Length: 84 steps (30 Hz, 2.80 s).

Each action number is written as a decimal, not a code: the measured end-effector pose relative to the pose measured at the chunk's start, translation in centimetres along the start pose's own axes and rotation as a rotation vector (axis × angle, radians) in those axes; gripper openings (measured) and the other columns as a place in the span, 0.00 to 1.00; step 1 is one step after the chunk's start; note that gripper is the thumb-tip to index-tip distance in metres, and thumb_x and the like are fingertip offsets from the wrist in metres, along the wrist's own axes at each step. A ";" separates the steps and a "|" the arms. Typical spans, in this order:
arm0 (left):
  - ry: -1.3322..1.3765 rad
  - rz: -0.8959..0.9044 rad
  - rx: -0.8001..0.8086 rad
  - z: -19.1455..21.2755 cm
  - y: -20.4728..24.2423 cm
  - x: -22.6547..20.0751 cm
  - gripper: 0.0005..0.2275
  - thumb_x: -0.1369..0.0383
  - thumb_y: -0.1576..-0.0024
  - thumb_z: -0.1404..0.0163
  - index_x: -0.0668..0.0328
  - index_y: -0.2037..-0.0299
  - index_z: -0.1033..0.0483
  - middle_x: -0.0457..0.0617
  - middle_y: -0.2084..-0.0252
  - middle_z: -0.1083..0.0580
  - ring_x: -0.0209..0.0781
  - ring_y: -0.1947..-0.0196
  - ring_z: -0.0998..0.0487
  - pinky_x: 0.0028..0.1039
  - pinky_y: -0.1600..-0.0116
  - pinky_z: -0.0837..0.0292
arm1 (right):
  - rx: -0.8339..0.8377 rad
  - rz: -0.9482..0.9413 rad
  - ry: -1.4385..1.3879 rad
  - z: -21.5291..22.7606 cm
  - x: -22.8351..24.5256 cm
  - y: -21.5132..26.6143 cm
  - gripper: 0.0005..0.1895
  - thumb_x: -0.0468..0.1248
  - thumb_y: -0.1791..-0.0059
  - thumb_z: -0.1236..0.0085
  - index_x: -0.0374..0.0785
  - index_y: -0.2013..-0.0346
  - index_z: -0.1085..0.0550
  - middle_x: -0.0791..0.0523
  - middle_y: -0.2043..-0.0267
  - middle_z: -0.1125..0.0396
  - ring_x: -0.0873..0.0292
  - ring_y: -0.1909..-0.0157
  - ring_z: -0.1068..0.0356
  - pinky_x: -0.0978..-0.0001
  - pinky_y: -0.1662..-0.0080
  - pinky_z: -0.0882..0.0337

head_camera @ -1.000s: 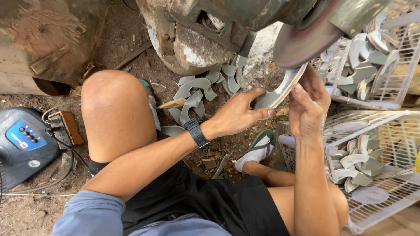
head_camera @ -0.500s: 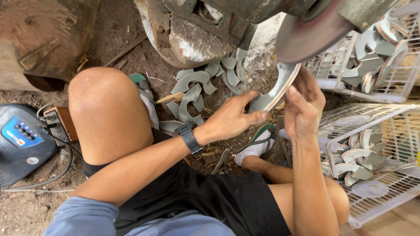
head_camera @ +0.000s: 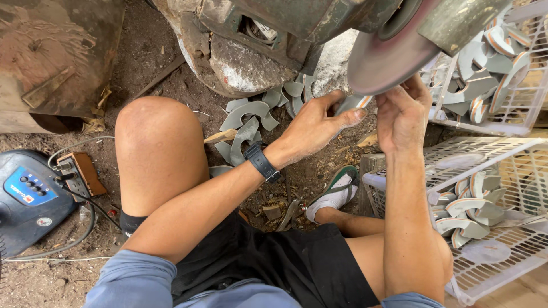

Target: The person sits on the ground and uses a bench grinder to smooth the edges of curved wooden pieces. They hold each piece with both hands, press it against the spinning wheel, and rotate it to grind different sides. Finished pieces are placed into a nearby white plastic crate.

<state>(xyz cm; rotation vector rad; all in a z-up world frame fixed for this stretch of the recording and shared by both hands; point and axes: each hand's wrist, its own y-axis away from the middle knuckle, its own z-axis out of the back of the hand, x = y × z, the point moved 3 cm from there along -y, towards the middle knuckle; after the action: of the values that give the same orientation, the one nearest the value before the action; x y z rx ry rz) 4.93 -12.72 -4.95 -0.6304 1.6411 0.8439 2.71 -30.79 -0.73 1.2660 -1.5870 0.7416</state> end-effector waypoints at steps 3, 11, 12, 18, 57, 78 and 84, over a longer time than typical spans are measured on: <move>-0.012 -0.003 -0.011 0.1 -0.2 -0.4 0.36 0.43 0.48 0.47 0.74 0.43 0.26 0.65 0.59 0.20 0.48 0.64 0.16 0.35 0.61 0.21 | -0.008 -0.003 -0.001 0.8 -0.4 -0.3 0.17 0.24 0.47 0.44 0.27 0.42 0.30 0.52 0.45 0.31 0.57 0.43 0.28 0.63 0.36 0.28; -0.013 -0.098 -0.020 0.1 0.5 0.0 0.39 0.44 0.42 0.46 0.81 0.37 0.34 0.72 0.47 0.26 0.54 0.52 0.19 0.38 0.49 0.22 | -0.002 0.017 -0.020 -0.9 -0.1 1.0 0.23 0.25 0.48 0.40 0.26 0.39 0.32 0.50 0.41 0.32 0.56 0.39 0.30 0.62 0.31 0.31; -0.023 -0.138 -0.018 0.2 0.9 -0.1 0.40 0.43 0.40 0.45 0.83 0.35 0.37 0.76 0.42 0.30 0.56 0.48 0.20 0.38 0.45 0.22 | 0.003 0.019 -0.004 -1.5 0.1 1.4 0.25 0.26 0.48 0.39 0.26 0.37 0.33 0.50 0.39 0.32 0.57 0.37 0.31 0.62 0.30 0.32; -0.001 -0.044 0.085 0.8 4.5 0.2 0.39 0.46 0.44 0.47 0.78 0.35 0.35 0.73 0.43 0.26 0.55 0.52 0.16 0.38 0.49 0.20 | 0.041 0.020 0.093 -3.9 0.6 4.9 0.30 0.27 0.46 0.37 0.23 0.32 0.37 0.46 0.36 0.35 0.55 0.33 0.35 0.64 0.28 0.38; -0.054 -0.044 0.245 2.2 9.8 1.1 0.33 0.53 0.44 0.46 0.71 0.35 0.35 0.67 0.43 0.24 0.56 0.42 0.21 0.38 0.38 0.27 | 0.091 0.054 0.245 -5.6 0.3 10.1 0.37 0.25 0.51 0.36 0.23 0.30 0.41 0.43 0.28 0.40 0.48 0.25 0.39 0.57 0.23 0.40; 0.355 0.247 0.507 3.0 6.5 -1.1 0.23 0.54 0.40 0.50 0.66 0.43 0.25 0.48 0.56 0.19 0.37 0.61 0.18 0.23 0.58 0.21 | -0.048 -0.008 0.225 -1.4 2.7 9.2 0.31 0.24 0.51 0.38 0.25 0.34 0.36 0.51 0.44 0.30 0.60 0.45 0.29 0.66 0.41 0.26; 0.184 0.204 0.338 1.1 4.6 -1.6 0.30 0.62 0.49 0.37 0.74 0.40 0.32 0.57 0.58 0.24 0.38 0.64 0.22 0.27 0.62 0.23 | -0.026 0.044 0.356 -2.0 1.8 6.7 0.29 0.23 0.48 0.38 0.28 0.34 0.37 0.52 0.44 0.31 0.61 0.46 0.31 0.69 0.42 0.29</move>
<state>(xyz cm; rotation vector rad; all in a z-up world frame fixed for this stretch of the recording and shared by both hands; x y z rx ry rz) 2.36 -9.16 -2.57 -0.3142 1.9856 0.6438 -3.12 -27.81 2.30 1.0167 -1.3322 0.9157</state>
